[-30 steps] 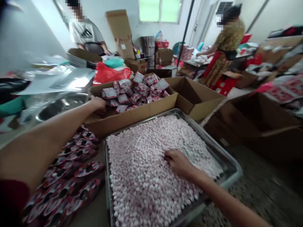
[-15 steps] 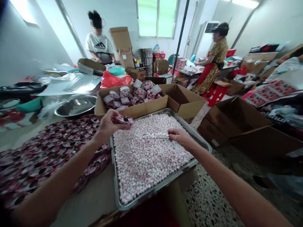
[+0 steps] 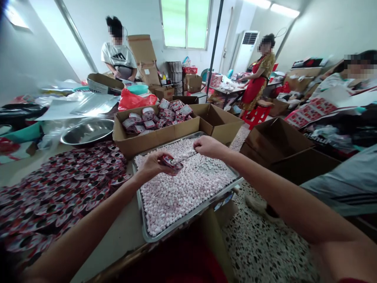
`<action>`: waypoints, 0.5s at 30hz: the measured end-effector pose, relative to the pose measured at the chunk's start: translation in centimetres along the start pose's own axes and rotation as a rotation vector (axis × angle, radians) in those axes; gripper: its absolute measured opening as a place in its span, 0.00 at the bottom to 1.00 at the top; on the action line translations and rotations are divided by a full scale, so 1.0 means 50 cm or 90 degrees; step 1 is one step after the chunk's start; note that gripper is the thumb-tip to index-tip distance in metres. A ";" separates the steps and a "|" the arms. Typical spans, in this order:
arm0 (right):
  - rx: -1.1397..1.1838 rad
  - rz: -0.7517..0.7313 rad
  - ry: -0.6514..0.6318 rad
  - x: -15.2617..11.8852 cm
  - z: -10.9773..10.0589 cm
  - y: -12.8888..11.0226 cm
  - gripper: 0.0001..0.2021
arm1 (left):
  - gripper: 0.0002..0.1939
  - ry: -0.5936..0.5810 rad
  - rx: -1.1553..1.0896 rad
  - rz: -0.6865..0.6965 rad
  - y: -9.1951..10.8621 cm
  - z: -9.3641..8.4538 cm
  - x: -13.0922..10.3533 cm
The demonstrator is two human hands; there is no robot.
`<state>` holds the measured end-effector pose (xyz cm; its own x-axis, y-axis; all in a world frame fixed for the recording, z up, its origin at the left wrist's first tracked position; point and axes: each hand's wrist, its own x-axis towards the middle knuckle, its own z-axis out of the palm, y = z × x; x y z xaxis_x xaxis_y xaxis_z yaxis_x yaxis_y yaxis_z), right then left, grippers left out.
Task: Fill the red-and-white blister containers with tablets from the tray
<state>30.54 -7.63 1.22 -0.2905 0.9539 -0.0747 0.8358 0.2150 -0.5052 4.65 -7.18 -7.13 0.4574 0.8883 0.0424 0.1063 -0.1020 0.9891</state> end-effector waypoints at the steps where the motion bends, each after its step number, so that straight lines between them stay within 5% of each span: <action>1: -0.076 0.000 -0.008 0.005 -0.008 -0.020 0.06 | 0.29 0.004 -0.012 -0.007 -0.006 0.007 0.001; 9: -0.392 0.009 -0.068 0.039 -0.055 -0.162 0.12 | 0.30 0.048 -0.051 -0.001 -0.043 0.028 0.007; 12: -0.372 -0.016 -0.023 0.021 -0.081 -0.113 0.12 | 0.30 0.040 -0.040 0.031 -0.043 0.005 0.003; 15: -0.306 0.021 0.026 -0.017 -0.089 0.029 0.13 | 0.29 0.081 0.010 0.082 -0.045 -0.030 0.001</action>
<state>34.08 -7.20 4.37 -0.2502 0.9672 -0.0443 0.9675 0.2481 -0.0479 3.11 -6.21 -9.16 0.3525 0.9170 0.1865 0.0686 -0.2241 0.9721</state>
